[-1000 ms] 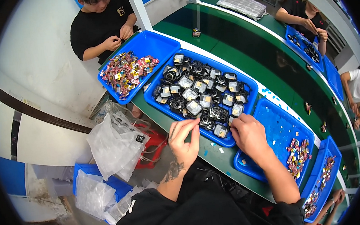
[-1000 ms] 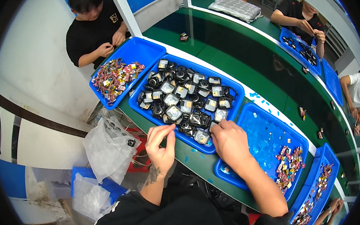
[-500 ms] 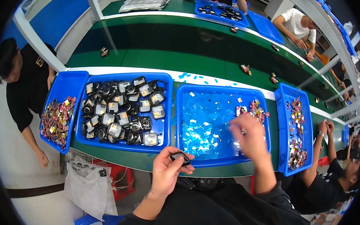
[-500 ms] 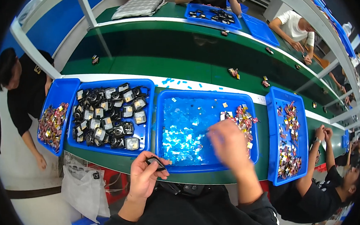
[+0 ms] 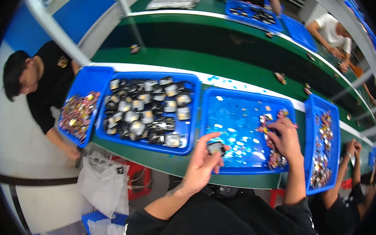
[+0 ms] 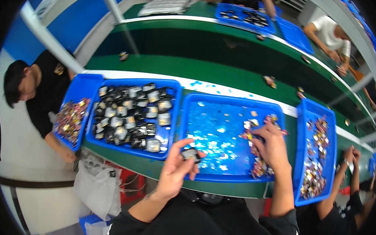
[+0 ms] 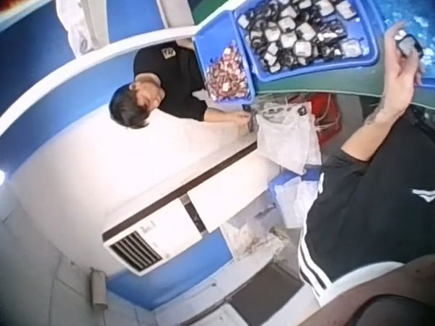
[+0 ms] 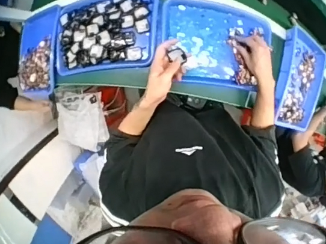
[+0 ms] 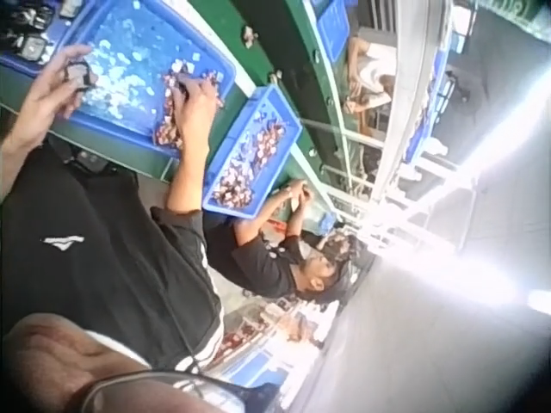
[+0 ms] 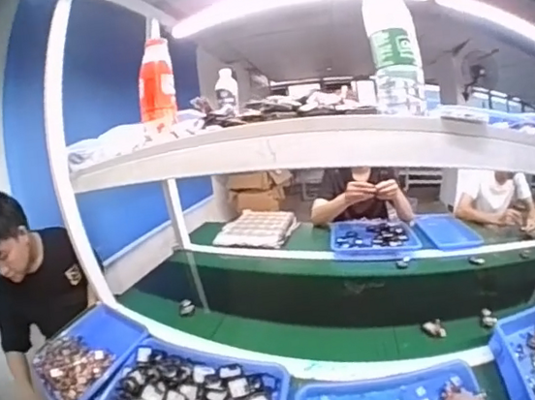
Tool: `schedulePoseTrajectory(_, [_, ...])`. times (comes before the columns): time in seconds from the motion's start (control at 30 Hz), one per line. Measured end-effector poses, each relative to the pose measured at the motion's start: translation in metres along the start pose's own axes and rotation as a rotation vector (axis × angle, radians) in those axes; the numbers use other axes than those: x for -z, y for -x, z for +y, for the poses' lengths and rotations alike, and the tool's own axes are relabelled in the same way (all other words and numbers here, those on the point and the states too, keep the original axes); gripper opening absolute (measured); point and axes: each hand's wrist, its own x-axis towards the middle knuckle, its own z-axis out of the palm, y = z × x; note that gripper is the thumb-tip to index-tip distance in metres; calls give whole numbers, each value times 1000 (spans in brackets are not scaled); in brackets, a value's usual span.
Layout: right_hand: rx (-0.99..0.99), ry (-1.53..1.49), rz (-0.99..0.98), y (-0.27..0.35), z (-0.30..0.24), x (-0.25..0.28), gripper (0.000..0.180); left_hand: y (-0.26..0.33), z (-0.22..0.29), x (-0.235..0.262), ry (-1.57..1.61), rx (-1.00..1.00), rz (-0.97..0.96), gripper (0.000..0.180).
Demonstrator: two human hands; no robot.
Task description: Assembling small electronic or mechanical components on a factory assembly line.
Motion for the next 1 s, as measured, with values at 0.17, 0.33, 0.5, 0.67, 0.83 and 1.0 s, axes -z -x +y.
schedulePoseTrajectory(0.17, [-95,-148,113,16,-1,-2,15,-7,-2,-3,-270,-87,-65,34])
schedulePoseTrajectory(0.33, [-330,-747,194,27,-32,0,22,-21,-9,-28,-774,-323,-73,33])
schedulePoseTrajectory(0.5, [-367,-956,44,31,-60,-5,23,-40,-5,-41,-791,-147,-206,29])
schedulePoseTrajectory(0.67, [-210,-969,172,31,-60,-23,19,-40,-17,-37,-674,-124,-189,20])
schedulePoseTrajectory(0.83, [-374,-1019,69,32,-60,-23,14,-40,-19,-36,-621,-194,-124,11])
schedulePoseTrajectory(1.0, [-333,-907,48,32,-60,-26,14,-40,-30,-33,-667,-308,-32,10])
